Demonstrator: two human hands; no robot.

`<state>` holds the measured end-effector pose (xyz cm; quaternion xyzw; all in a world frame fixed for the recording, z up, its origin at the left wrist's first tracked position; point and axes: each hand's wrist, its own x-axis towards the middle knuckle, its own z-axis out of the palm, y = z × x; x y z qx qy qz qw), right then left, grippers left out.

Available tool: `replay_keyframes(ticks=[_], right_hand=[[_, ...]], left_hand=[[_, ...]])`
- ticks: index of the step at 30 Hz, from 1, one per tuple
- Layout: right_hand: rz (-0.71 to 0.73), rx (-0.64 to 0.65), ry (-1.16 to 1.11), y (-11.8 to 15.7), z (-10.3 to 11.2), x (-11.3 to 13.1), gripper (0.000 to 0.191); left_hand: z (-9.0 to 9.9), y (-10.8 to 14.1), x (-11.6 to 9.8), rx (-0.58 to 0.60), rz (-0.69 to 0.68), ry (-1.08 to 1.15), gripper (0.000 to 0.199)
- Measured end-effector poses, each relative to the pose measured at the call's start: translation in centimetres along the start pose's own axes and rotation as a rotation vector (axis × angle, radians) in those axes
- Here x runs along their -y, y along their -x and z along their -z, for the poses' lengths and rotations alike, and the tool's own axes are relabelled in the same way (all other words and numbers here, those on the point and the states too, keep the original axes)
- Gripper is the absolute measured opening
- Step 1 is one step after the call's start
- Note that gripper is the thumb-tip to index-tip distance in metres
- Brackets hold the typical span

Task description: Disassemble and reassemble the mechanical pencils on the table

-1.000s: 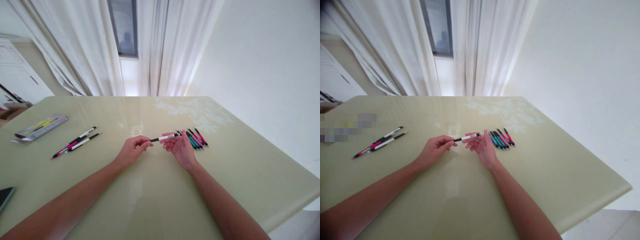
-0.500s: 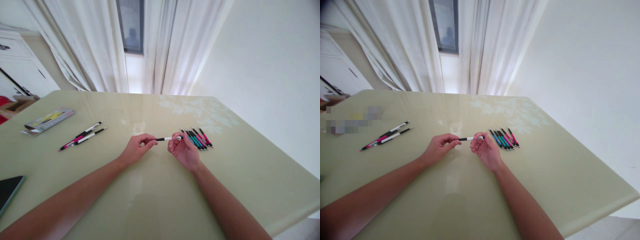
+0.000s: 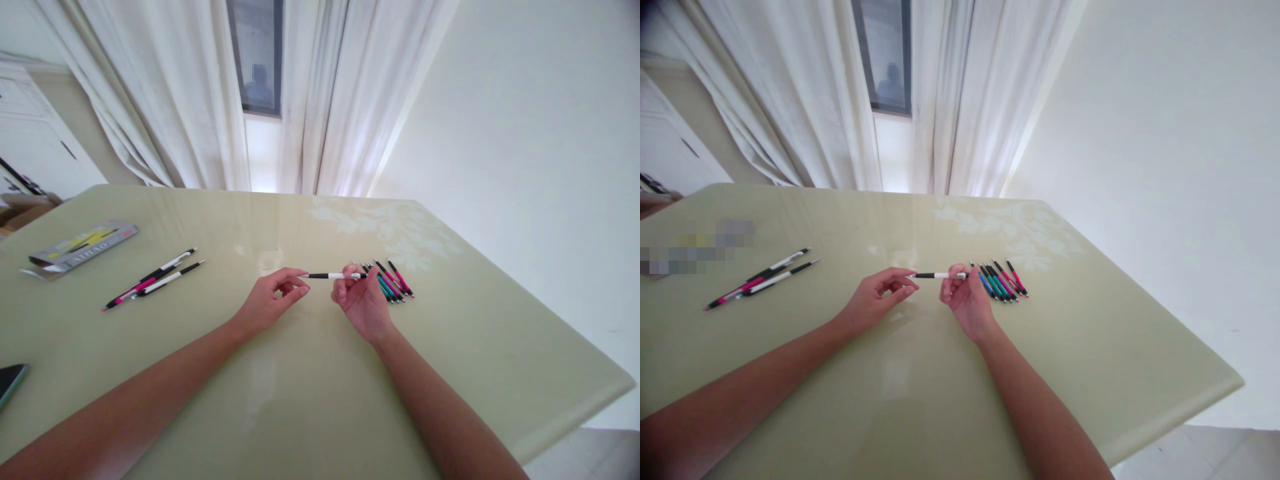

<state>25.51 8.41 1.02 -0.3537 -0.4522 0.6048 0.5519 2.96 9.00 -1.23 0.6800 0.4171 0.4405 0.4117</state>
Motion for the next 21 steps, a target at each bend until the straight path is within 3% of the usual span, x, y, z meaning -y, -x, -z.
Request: replay_keyframes(ticks=[2,5,7,10,12,13,15,18,21], right_hand=[[0.137,-0.128,0.076,-0.6,1.2,1.2,0.034],[0.293,-0.317,0.169,-1.3,4.6,4.2,0.030],[0.320,-0.441,0.317,-1.6,7.4,6.1,0.037],[0.264,-0.553,0.718,-1.9,11.0,7.6,0.048],[0.165,-0.520,1.046,-2.2,12.5,7.6,0.051],[0.105,-0.439,1.196,-2.4,12.9,7.3,0.050],[0.071,-0.338,1.291,-3.0,13.1,6.6,0.044],[0.114,-0.257,1.315,-3.8,12.5,5.8,0.035],[0.179,-0.242,1.312,-4.4,11.8,5.7,0.030]], left_hand=[[0.1,-0.2,-0.1,-0.034,0.004,0.005,0.045],[1.3,-1.4,-0.7,-0.049,0.038,-0.107,0.045],[3.3,-2.5,-1.1,0.020,0.032,-0.287,0.043],[7.7,-3.6,-1.1,0.058,-0.046,-0.709,0.040],[11.0,-3.4,-0.5,0.005,0.011,-1.056,0.042],[12.4,-3.0,0.0,-0.020,0.075,-1.191,0.045],[14.7,-1.7,1.2,-0.048,0.210,-1.329,0.052],[16.3,0.4,2.8,-0.048,0.317,-1.317,0.054],[16.6,1.6,3.9,-0.053,0.307,-1.237,0.048]])
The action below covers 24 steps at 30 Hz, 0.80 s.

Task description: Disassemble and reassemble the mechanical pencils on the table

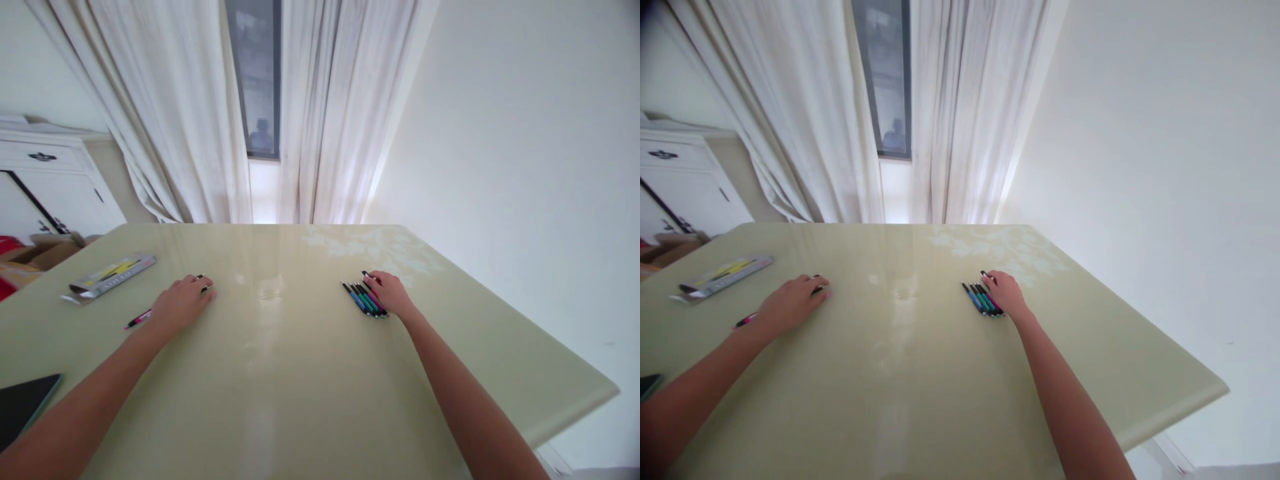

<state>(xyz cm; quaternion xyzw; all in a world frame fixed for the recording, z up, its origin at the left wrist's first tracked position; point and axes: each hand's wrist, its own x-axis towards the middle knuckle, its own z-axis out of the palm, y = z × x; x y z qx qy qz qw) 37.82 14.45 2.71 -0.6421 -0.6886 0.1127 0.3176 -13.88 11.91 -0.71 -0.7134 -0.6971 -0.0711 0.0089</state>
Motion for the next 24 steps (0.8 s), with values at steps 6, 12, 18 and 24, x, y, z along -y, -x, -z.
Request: replay_keyframes(ticks=[6,12,18,24], right_hand=[[-0.014,-0.272,-0.229,0.9,0.9,-0.5,0.038],[0.000,-0.234,-0.027,3.6,0.3,-3.0,0.036],[0.090,-0.175,0.115,4.6,-0.2,-4.7,0.035],[0.353,-0.030,0.061,5.7,-2.1,1.8,0.032]], left_hand=[[-0.6,-0.2,0.2,-0.059,-0.016,0.130,0.036],[-0.6,-0.1,-3.7,-0.001,-0.037,0.399,0.028],[-0.3,1.0,-6.0,0.023,0.003,0.392,0.023],[0.3,3.2,-10.2,0.095,-0.160,0.519,0.013]])
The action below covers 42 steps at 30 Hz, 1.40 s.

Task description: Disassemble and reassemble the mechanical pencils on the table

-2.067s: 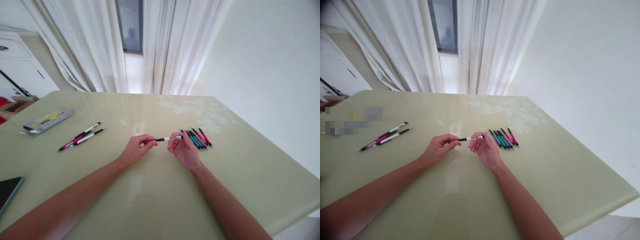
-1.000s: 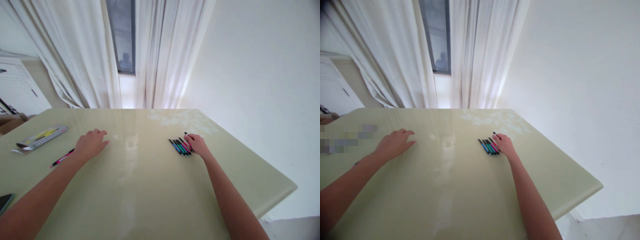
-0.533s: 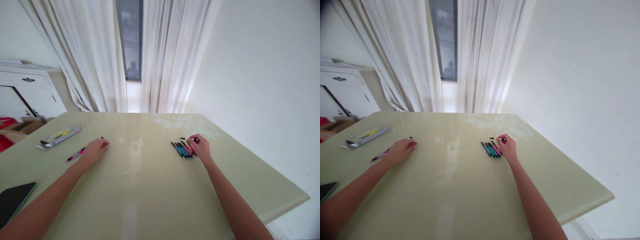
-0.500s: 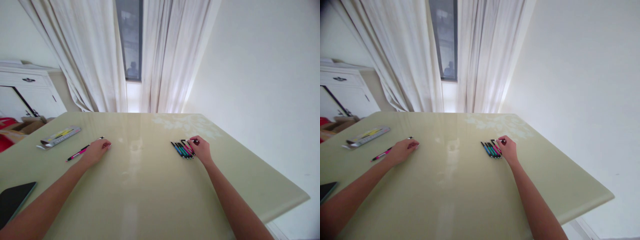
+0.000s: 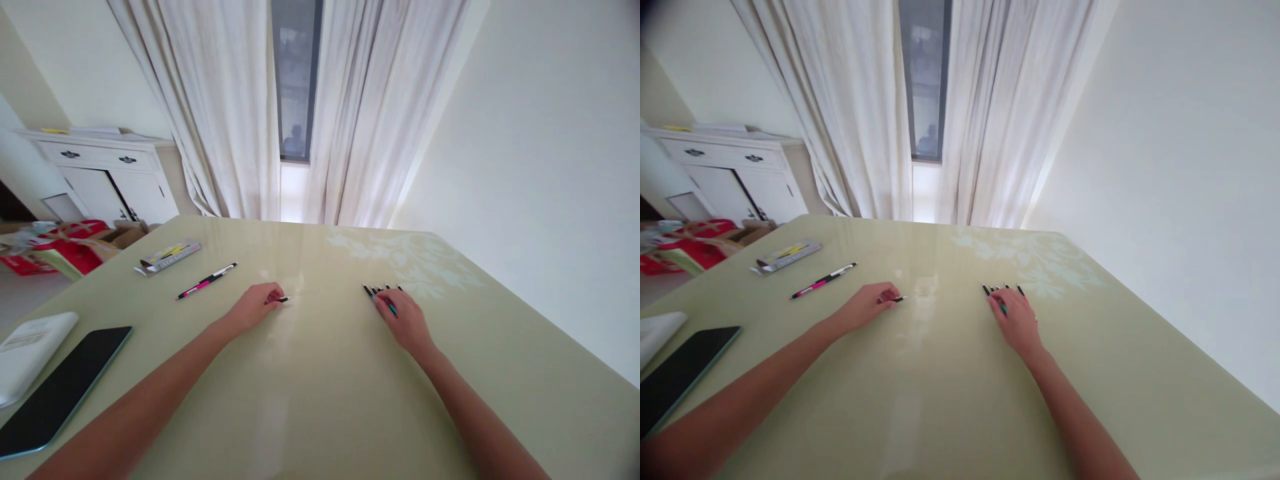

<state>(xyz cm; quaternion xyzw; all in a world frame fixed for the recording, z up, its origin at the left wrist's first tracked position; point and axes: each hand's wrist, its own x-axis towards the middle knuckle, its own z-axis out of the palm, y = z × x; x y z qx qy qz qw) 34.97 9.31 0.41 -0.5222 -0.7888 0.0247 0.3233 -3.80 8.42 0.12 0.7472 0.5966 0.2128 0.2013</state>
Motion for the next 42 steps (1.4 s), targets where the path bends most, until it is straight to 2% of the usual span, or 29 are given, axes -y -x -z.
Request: replay_keyframes(ticks=[2,5,7,10,12,14,16,19,21,24,28,30,32,33,35,37,38,40,42], right_hand=[[0.114,0.185,-0.140,-0.4,-1.4,3.6,0.028],[0.211,0.323,-0.201,-0.6,-3.8,7.1,0.028],[0.231,0.349,-0.214,-0.4,-5.1,7.7,0.016],[0.192,0.317,-0.301,0.0,-5.9,6.8,0.016],[0.142,0.292,-0.343,0.3,-5.8,6.0,0.012],[0.106,0.265,-0.359,0.4,-5.6,5.4,0.011],[0.113,0.244,-0.371,0.4,-5.6,5.2,0.018],[0.162,0.236,-0.352,0.3,-5.8,5.4,0.027],[0.180,0.250,-0.321,0.4,-5.9,5.8,0.024],[0.235,0.309,-0.300,0.5,-6.0,6.3,0.025],[0.257,0.306,-0.305,0.7,-5.9,6.3,0.032],[0.227,0.259,-0.317,0.8,-5.7,6.3,0.031],[0.198,0.213,-0.333,0.8,-5.5,6.4,0.032],[0.184,0.193,-0.342,0.8,-5.4,6.5,0.036],[0.164,0.154,-0.362,0.8,-5.0,6.8,0.047],[0.151,0.117,-0.378,0.9,-4.7,7.0,0.055],[0.148,0.104,-0.382,0.9,-4.6,7.0,0.054],[0.148,0.092,-0.391,0.9,-4.4,7.0,0.040],[0.145,0.098,-0.419,0.9,-4.4,6.8,0.026]], left_hand=[[-1.8,0.1,-2.4,0.026,-0.115,0.129,0.011],[-4.4,0.0,-5.4,0.051,-0.250,0.225,0.006],[-5.8,-0.2,-6.3,0.042,-0.311,0.224,0.006],[-6.4,-0.7,-6.3,0.042,-0.345,0.257,0.014],[-5.4,-1.3,-5.3,-0.002,-0.302,0.230,0.020],[-3.3,-2.1,-3.5,-0.104,-0.179,0.074,0.025],[-0.1,-2.6,-0.7,-0.190,0.040,-0.255,0.030],[4.7,-2.3,4.1,-0.300,0.354,-0.435,0.039],[6.9,-1.6,6.9,-0.293,0.516,-0.505,0.037],[8.2,-0.7,9.5,-0.205,0.640,-0.505,0.031],[8.4,-1.0,10.1,-0.173,0.632,-0.467,0.028],[8.2,-1.6,9.1,-0.195,0.597,-0.467,0.029],[7.5,-2.2,6.9,-0.245,0.513,-0.446,0.031],[6.8,-2.5,5.3,-0.270,0.442,-0.416,0.031],[4.6,-2.8,1.5,-0.306,0.177,-0.156,0.024],[1.9,-2.5,-2.4,-0.218,-0.043,0.149,0.022],[0.5,-2.2,-4.1,-0.142,-0.138,0.248,0.022],[-1.7,-1.5,-6.4,-0.038,-0.232,0.356,0.020],[-2.8,-1.1,-7.1,0.028,-0.240,0.431,0.018]])
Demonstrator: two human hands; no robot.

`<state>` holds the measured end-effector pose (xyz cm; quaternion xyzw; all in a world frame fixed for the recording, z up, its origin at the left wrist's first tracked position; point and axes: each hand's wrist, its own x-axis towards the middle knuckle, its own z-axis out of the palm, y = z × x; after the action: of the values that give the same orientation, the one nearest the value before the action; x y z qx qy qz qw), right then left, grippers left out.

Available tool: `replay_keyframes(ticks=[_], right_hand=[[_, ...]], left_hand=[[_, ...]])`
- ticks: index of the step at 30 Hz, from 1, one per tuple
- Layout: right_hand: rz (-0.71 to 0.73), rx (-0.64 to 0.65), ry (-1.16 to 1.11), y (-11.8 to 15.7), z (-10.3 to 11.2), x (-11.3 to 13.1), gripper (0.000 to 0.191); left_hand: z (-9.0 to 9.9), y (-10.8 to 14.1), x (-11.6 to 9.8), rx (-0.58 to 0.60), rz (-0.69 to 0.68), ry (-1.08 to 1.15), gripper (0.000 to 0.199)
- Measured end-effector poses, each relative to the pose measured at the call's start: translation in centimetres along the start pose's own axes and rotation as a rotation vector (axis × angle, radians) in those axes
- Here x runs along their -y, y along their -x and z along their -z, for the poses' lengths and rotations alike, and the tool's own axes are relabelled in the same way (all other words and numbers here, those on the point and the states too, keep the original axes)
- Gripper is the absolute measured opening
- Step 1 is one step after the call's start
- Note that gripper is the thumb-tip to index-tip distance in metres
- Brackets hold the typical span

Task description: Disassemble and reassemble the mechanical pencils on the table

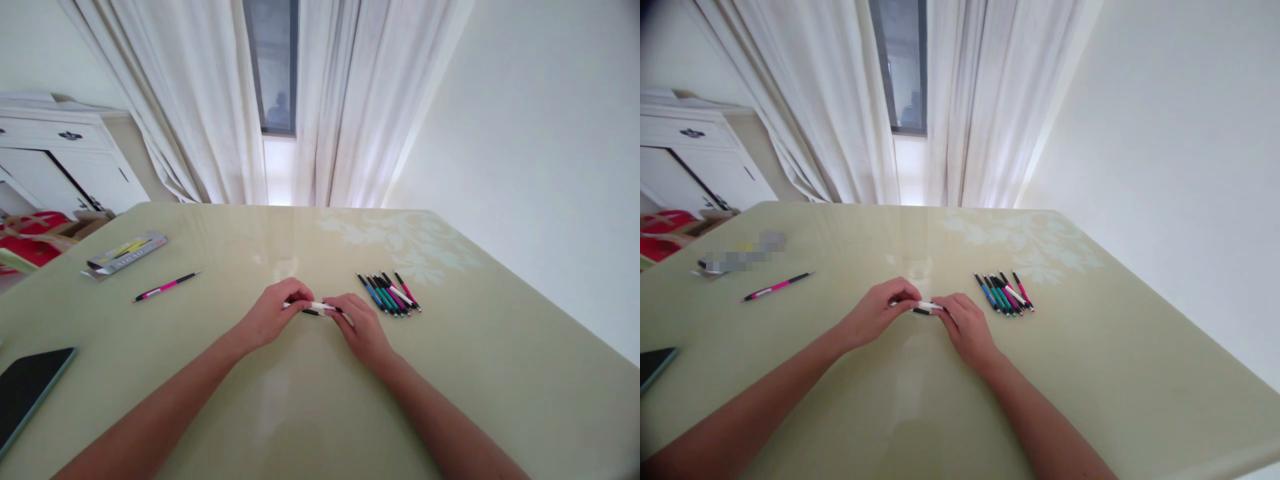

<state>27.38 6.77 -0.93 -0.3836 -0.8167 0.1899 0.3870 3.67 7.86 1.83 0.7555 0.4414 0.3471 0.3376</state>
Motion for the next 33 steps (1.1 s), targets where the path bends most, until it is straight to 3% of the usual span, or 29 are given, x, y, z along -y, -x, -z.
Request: replay_keyframes(ticks=[4,6,11,14,16,19,22,25,28,33], right_hand=[[-0.089,-0.088,-0.089,-0.2,0.2,-0.3,0.018],[-0.177,-0.146,-0.144,-0.4,0.3,-0.4,0.017],[-0.339,-0.208,-0.416,-0.7,0.5,-0.9,0.023],[-0.411,-0.260,-0.599,-0.8,0.2,-1.1,0.027],[-0.456,-0.276,-0.683,-0.9,0.0,-1.1,0.027],[-0.486,-0.260,-0.746,-0.9,-0.4,-0.8,0.026],[-0.494,-0.271,-0.782,-0.8,-0.6,-0.6,0.026],[-0.516,-0.309,-0.880,-0.7,-0.5,-0.5,0.031],[-0.529,-0.286,-1.053,-0.6,-0.3,-0.3,0.041],[-0.612,-0.135,-1.255,-0.7,-0.1,0.4,0.038]], left_hand=[[0.8,0.1,1.6,0.028,0.027,-0.108,0.032],[2.0,0.0,2.6,0.105,0.009,-0.266,0.021],[7.1,0.6,5.2,0.227,0.148,-0.442,0.018],[10.8,1.2,6.7,0.195,0.304,-0.616,0.015],[11.5,1.2,6.6,0.100,0.313,-0.702,0.016],[8.3,0.6,4.4,-0.115,0.125,-0.530,0.030],[2.4,0.2,1.7,-0.045,0.043,-0.135,0.034],[-1.9,0.5,0.6,-0.132,0.046,0.019,0.023],[-3.2,1.1,1.0,-0.208,0.070,0.105,0.018],[-2.8,1.5,1.7,-0.222,0.059,0.141,0.014]])
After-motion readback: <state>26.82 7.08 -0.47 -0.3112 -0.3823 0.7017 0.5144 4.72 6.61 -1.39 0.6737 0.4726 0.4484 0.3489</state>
